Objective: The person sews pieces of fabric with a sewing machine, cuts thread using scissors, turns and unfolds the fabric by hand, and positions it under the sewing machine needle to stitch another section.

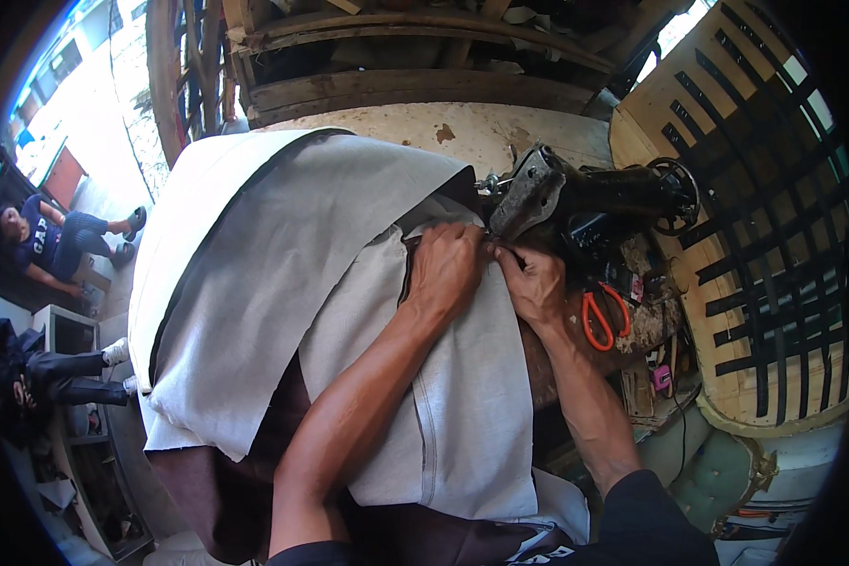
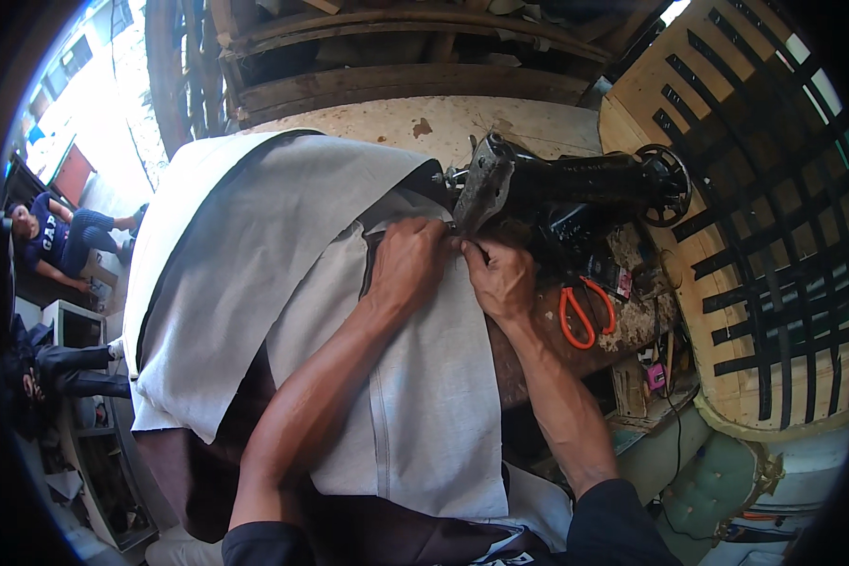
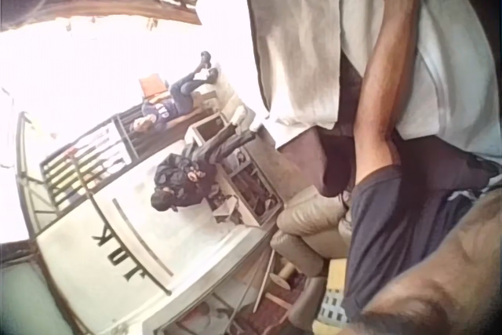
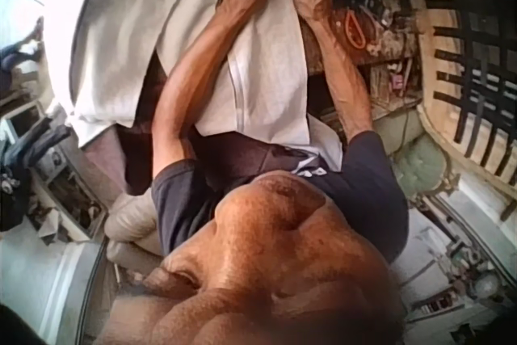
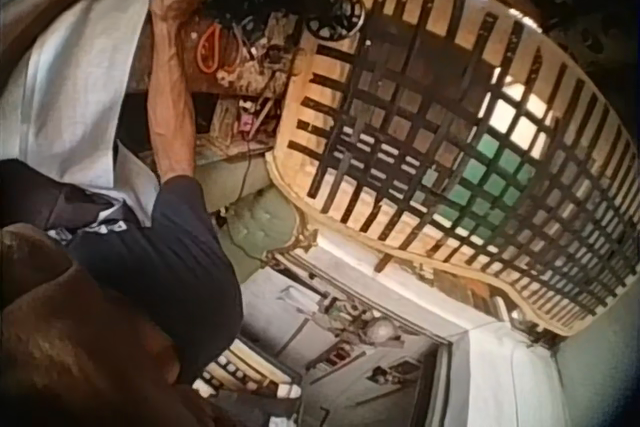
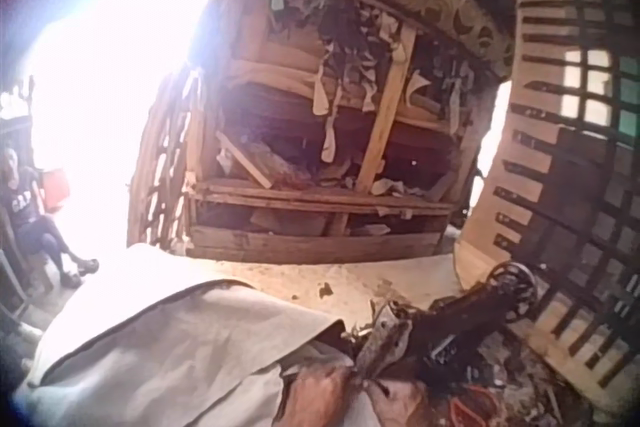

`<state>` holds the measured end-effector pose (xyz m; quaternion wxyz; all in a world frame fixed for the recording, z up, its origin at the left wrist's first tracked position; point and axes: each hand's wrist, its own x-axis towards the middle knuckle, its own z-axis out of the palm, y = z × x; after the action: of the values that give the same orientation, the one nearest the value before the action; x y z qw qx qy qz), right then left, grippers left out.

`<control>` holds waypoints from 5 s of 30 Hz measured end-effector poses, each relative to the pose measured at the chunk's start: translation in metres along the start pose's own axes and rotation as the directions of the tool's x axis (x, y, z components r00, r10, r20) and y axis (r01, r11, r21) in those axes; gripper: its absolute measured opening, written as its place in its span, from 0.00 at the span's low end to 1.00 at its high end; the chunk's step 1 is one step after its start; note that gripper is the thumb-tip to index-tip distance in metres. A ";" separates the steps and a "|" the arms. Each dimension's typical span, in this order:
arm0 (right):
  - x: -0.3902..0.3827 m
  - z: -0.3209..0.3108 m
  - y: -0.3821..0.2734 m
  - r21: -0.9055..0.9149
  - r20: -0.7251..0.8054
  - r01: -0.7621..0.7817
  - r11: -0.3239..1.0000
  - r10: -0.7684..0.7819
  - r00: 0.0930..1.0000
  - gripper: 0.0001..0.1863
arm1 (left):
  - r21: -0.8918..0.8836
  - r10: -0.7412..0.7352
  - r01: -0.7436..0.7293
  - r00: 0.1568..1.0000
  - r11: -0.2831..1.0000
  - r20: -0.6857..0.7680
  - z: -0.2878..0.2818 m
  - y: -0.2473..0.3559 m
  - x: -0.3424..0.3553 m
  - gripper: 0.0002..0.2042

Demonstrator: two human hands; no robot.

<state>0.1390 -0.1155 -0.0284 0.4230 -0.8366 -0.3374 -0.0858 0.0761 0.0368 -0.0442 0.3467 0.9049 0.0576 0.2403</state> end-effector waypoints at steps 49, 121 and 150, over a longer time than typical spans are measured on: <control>-0.074 -0.111 -0.013 -0.007 0.597 -0.193 0.981 0.159 0.787 0.10 | -0.147 0.047 -0.088 0.964 0.985 -0.262 -0.067 0.035 -0.009 0.06; 0.141 0.072 -0.349 0.176 0.292 0.746 0.642 -0.758 0.583 0.14 | 0.378 -0.225 0.152 0.962 0.913 0.157 -0.298 0.107 -0.115 0.13; 0.068 0.074 -0.271 0.075 -0.099 0.794 0.604 -0.787 0.608 0.10 | 0.363 -0.431 0.374 0.898 0.853 0.088 -0.282 0.045 -0.252 0.18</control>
<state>0.0077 0.0867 0.1307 0.3966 -0.5739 -0.6645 -0.2680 -0.2818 0.1041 0.0671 0.2328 0.9350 0.2574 0.0723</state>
